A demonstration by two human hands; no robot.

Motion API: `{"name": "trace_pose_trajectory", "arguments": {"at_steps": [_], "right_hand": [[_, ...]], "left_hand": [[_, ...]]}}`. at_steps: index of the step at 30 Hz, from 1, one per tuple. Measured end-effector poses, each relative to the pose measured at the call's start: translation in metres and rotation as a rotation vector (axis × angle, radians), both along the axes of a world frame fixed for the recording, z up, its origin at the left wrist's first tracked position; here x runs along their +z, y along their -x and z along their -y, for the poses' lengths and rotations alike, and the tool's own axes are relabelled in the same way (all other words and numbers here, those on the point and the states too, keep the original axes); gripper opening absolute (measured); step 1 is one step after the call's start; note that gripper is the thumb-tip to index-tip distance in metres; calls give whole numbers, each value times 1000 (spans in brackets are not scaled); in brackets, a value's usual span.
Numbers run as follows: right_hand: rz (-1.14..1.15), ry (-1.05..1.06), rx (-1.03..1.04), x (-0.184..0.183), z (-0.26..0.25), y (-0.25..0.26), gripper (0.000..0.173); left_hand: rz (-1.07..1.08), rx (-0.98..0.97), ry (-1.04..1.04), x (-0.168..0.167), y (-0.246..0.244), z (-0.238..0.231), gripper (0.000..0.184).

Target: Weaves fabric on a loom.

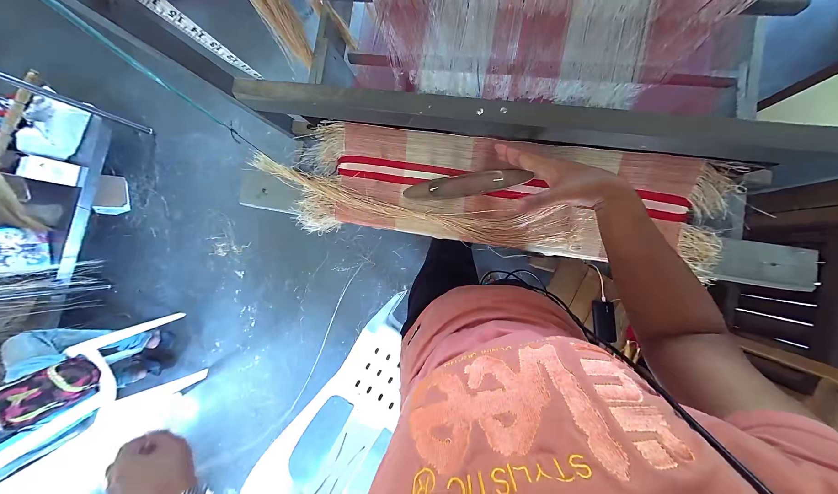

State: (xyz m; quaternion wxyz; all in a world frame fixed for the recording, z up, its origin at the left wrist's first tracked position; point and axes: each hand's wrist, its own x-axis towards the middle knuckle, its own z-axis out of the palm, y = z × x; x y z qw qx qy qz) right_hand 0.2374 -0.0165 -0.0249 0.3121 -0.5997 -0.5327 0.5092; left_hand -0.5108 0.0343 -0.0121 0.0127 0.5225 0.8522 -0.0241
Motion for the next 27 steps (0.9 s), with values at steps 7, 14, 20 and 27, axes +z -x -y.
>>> {"name": "trace_pose_trajectory", "arguments": {"at_steps": [7, 14, 20, 27], "right_hand": [[769, -78, -104, -63, -39, 38, 65], [886, -173, -174, -42, -16, 65, 50], [966, -183, -217, -7, -3, 76, 49], [1026, -202, -212, -1, 5, 78, 49]], "left_hand": [[461, -792, -103, -3, -270, -70, 36], [777, -1180, 53, -49, -437, -98, 29], [750, -1249, 53, -57, -473, -104, 28], [713, -1275, 72, -55, -481, -108, 29]]}}
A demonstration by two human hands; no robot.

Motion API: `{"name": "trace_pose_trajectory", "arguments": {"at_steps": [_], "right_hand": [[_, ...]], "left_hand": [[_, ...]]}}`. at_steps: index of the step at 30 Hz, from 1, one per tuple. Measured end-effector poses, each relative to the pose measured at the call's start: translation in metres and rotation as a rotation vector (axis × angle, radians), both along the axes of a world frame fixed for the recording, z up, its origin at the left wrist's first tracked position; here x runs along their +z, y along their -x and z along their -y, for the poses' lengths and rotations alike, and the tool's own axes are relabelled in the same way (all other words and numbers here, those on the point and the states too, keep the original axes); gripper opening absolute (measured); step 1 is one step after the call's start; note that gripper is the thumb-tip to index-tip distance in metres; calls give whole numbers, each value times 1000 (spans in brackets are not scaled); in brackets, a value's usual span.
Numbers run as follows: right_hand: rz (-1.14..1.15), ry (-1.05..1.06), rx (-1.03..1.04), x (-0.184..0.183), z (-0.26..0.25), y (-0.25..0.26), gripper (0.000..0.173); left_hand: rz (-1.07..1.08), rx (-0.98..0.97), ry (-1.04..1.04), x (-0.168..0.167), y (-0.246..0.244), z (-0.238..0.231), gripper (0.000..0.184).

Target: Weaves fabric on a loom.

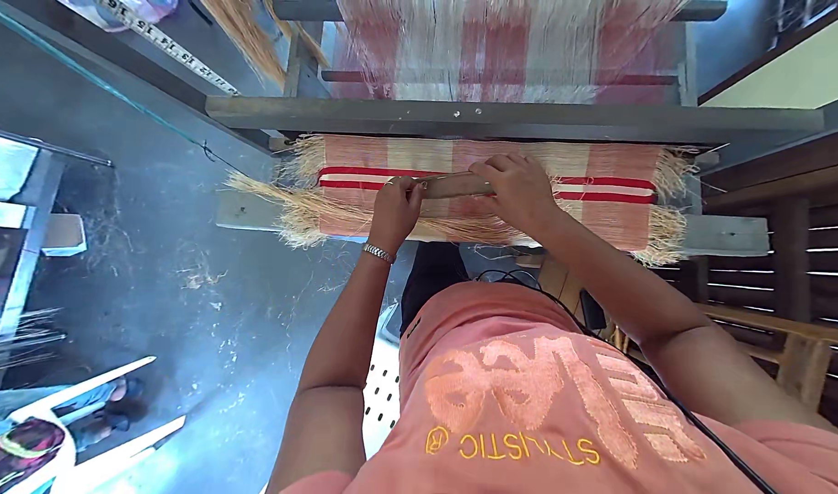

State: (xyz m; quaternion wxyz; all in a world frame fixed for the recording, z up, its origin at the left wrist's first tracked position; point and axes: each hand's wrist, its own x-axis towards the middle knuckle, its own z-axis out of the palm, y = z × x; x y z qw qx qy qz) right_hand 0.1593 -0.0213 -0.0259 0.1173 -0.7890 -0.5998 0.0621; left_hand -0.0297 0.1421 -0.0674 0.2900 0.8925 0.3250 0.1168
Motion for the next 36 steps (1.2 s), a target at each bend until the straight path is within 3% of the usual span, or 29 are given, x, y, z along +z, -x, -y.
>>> {"name": "trace_pose_trajectory", "arguments": {"at_steps": [7, 19, 25, 36], "right_hand": [[51, 9, 11, 7, 3, 6, 47], [64, 38, -2, 12, 11, 4, 48], [40, 52, -20, 12, 14, 0, 47], [101, 23, -21, 21, 22, -5, 48]], "left_hand": [[-141, -45, -17, 8, -5, 2, 30], [-201, -91, -43, 11, -12, 4, 29], [-57, -147, -36, 12, -12, 11, 31], [-127, -100, -36, 7, -16, 10, 30]]}}
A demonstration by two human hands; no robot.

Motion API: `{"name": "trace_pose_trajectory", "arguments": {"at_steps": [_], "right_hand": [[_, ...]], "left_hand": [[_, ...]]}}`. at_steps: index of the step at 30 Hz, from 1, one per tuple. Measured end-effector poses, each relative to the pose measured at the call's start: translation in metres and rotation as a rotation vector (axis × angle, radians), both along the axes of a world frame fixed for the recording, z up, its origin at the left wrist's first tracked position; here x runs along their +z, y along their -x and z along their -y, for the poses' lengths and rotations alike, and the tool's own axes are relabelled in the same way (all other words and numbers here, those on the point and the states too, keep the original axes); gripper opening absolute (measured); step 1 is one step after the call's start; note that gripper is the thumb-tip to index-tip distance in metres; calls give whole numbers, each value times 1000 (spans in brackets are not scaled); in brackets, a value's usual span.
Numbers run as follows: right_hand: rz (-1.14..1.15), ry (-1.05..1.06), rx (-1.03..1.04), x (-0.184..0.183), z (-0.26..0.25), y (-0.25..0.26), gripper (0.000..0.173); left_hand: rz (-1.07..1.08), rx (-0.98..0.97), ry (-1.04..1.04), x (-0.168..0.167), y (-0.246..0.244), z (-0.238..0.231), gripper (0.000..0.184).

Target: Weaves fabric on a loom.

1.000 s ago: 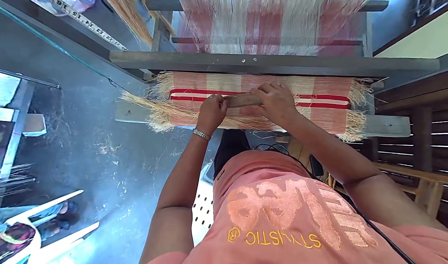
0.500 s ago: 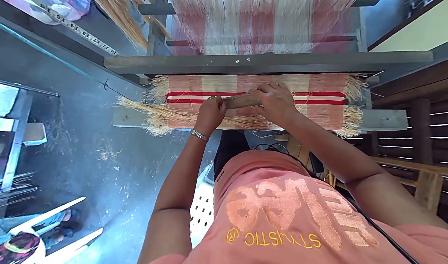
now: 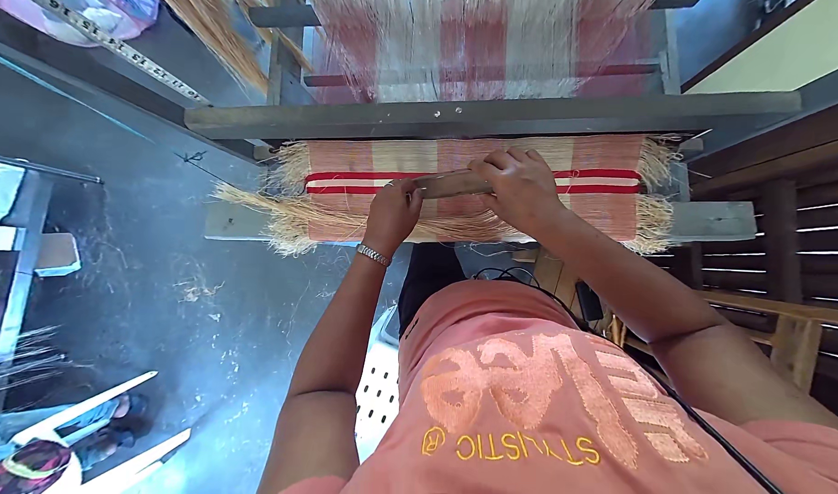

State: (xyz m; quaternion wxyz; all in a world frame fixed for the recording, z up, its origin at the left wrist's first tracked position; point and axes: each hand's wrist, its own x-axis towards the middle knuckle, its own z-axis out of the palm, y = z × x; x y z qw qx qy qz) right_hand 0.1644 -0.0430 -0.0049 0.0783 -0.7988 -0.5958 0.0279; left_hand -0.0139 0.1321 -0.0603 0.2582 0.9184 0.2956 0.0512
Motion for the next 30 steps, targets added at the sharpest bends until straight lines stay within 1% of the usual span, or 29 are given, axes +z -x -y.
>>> {"name": "trace_pose_trajectory", "arguments": {"at_steps": [2, 4, 7, 9, 10, 12, 13, 14, 16, 18, 19, 20, 21, 22, 24, 25, 26, 27, 28, 30], "right_hand": [[-22, 0, 8, 2, 5, -3, 47], [-106, 24, 26, 9, 13, -10, 48], [-349, 72, 52, 16, 28, -34, 51], [-543, 19, 62, 15, 41, -48, 51], [-623, -36, 62, 13, 47, -51, 52], [-734, -116, 31, 8, 54, -48, 53], [-754, -150, 5, 7, 56, -42, 54], [-748, -180, -20, 5, 57, -37, 54], [-674, -236, -50, -4, 56, -29, 52], [-621, -251, -30, -8, 56, -24, 54], [-631, -235, -7, -8, 58, -27, 59], [-648, -209, -14, -8, 62, -36, 70], [-628, -202, -71, -8, 70, -52, 81], [-561, -242, -183, -12, 82, -75, 90], [-362, -486, -523, -34, 116, -135, 101], [-275, -593, -693, -48, 133, -166, 108], [-238, -631, -849, -56, 145, -191, 115], [-235, -619, -954, -61, 151, -209, 118], [-258, -596, -992, -63, 153, -219, 117], [-316, -574, -987, -66, 149, -227, 116]], "left_hand": [[5, 4, -14, 0, 0, -1, 30], [77, -17, -4, 0, 5, -4, 30], [269, -108, 83, 6, 10, -2, 27], [391, -121, 224, 18, 11, 8, 22], [461, -91, 301, 25, 11, 16, 21], [779, 19, 418, 11, 6, 25, 26], [900, 77, 474, 6, 3, 32, 29], [974, 145, 539, 2, 0, 41, 31], [1005, 277, 668, 0, -3, 59, 35], [925, 368, 742, 0, 0, 72, 34], [888, 383, 769, 1, 4, 72, 33], [864, 395, 788, 2, 9, 68, 34], [844, 417, 802, 3, 16, 60, 35], [839, 446, 814, 3, 24, 50, 37], [867, 515, 831, -1, 46, 31, 36], [903, 567, 845, -6, 56, 21, 32], [949, 626, 859, -12, 64, 12, 27], [1000, 678, 874, -18, 70, 3, 23], [1048, 729, 883, -22, 76, -4, 20], [1103, 809, 880, -25, 87, -16, 20]]}}
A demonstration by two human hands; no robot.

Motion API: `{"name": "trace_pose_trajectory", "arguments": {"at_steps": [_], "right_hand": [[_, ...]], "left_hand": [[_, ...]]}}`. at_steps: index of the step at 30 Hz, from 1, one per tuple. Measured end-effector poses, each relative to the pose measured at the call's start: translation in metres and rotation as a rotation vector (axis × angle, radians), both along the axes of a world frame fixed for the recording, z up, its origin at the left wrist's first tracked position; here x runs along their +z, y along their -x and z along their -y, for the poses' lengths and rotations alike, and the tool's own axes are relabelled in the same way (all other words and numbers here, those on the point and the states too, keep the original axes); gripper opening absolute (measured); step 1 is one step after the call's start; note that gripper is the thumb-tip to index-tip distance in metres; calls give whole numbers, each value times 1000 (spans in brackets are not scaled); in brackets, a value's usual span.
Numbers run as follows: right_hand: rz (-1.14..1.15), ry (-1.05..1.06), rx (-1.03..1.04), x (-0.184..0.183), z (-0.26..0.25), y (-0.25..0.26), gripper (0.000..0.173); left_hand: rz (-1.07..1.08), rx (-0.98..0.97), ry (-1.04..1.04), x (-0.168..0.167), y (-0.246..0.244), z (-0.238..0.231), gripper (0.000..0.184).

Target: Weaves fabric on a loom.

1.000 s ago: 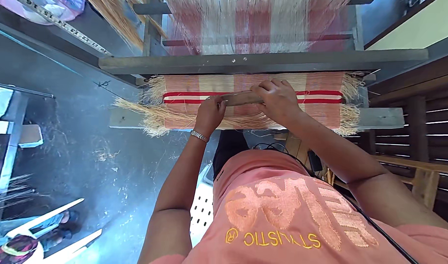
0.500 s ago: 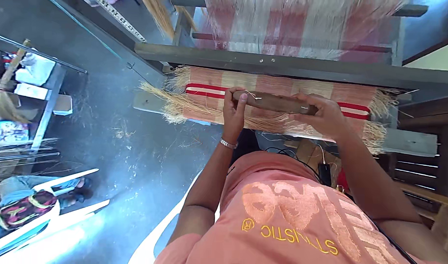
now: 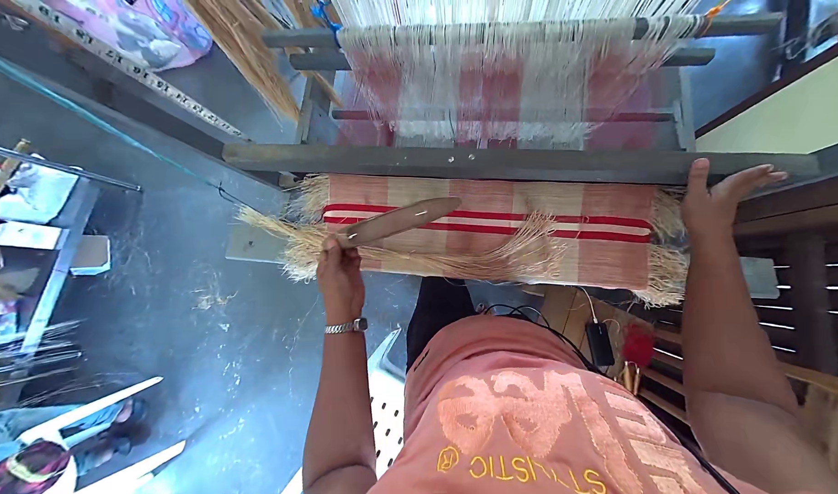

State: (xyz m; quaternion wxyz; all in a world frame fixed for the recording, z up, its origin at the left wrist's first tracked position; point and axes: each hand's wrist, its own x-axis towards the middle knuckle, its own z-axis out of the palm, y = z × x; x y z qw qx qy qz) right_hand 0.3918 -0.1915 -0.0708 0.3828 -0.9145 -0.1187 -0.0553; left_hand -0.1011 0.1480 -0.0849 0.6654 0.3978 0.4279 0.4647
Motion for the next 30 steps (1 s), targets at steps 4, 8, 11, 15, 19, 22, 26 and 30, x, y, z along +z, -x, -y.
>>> {"name": "trace_pose_trajectory", "arguments": {"at_steps": [4, 8, 11, 15, 19, 22, 26, 30], "right_hand": [[22, 6, 5, -10, -13, -19, 118], [47, -18, -5, -10, -49, -55, 118], [34, -30, -18, -2, -85, -90, 119], [123, -135, -5, 1, -122, -141, 120], [84, -247, -84, 2, -131, -159, 135], [-220, -293, -79, 8, -123, -148, 129], [-489, -231, -113, 17, -115, -148, 119], [-536, -239, -87, 16, -113, -151, 106]], "left_hand": [[-55, 172, 16, 6, 17, -39, 28], [-66, 272, -25, 9, 24, -97, 39], [-65, 332, -46, 10, 18, -142, 42], [-61, 428, -48, 13, -1, -200, 44], [-83, 487, -64, 9, -23, -247, 41], [-110, 502, -75, 0, -43, -273, 41], [-116, 463, -75, -13, -61, -301, 41], [-156, 375, -47, -18, -73, -315, 40]]}}
